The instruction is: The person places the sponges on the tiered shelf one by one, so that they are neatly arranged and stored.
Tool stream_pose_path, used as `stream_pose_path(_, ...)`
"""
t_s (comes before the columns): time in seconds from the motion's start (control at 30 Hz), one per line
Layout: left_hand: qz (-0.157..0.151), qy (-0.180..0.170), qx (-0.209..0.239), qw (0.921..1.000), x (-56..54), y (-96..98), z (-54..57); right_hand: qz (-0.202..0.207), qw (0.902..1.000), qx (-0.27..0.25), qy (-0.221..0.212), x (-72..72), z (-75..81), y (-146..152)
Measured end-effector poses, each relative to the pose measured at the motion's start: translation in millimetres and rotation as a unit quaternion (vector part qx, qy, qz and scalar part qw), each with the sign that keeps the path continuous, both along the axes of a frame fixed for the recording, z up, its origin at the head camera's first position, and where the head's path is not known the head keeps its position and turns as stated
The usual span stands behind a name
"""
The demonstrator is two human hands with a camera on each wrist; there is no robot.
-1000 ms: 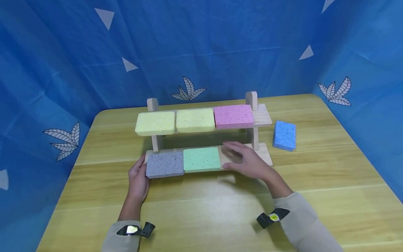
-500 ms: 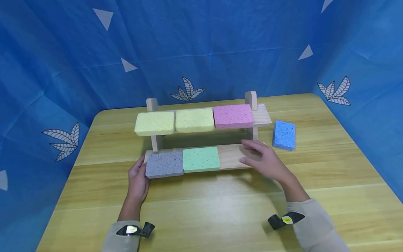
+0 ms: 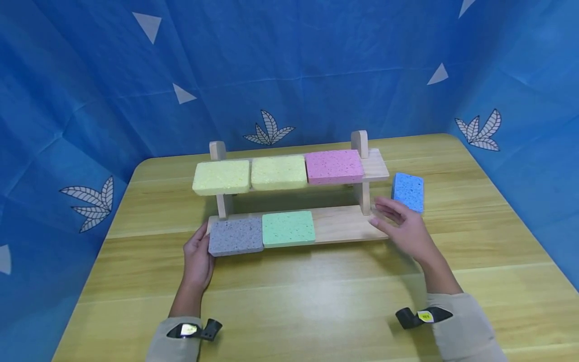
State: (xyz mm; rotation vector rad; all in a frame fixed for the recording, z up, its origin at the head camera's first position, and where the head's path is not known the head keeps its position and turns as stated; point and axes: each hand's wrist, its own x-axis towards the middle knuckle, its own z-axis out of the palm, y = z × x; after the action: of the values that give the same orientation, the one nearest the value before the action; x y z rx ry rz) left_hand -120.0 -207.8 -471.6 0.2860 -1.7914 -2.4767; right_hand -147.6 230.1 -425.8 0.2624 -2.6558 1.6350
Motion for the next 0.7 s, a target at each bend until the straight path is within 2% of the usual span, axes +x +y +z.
stream_pose_path(0.17,-0.001,0.001,-0.002,1.0000,0.1,-0.4,-0.6,-0.056,0.9976,-0.038,0.017,-0.9,-4.0,11.6)
stream_pose_path(0.33,-0.002,0.008,-0.004,1.0000,-0.4,0.0,-1.9,-0.153,0.9853,-0.076,-0.003,-8.9,-8.2,25.9)
stream_pose_path(0.47,0.000,0.009,-0.001,1.0000,-0.7,0.3,-2.3,-0.208,0.9753,-0.071,-0.026,-16.0,-12.8,37.1)
stream_pose_path(0.7,0.004,0.003,-0.004,1.0000,-0.4,0.6,-1.7,-0.261,0.9630,-0.042,-0.052,-26.0,-24.6,48.0)
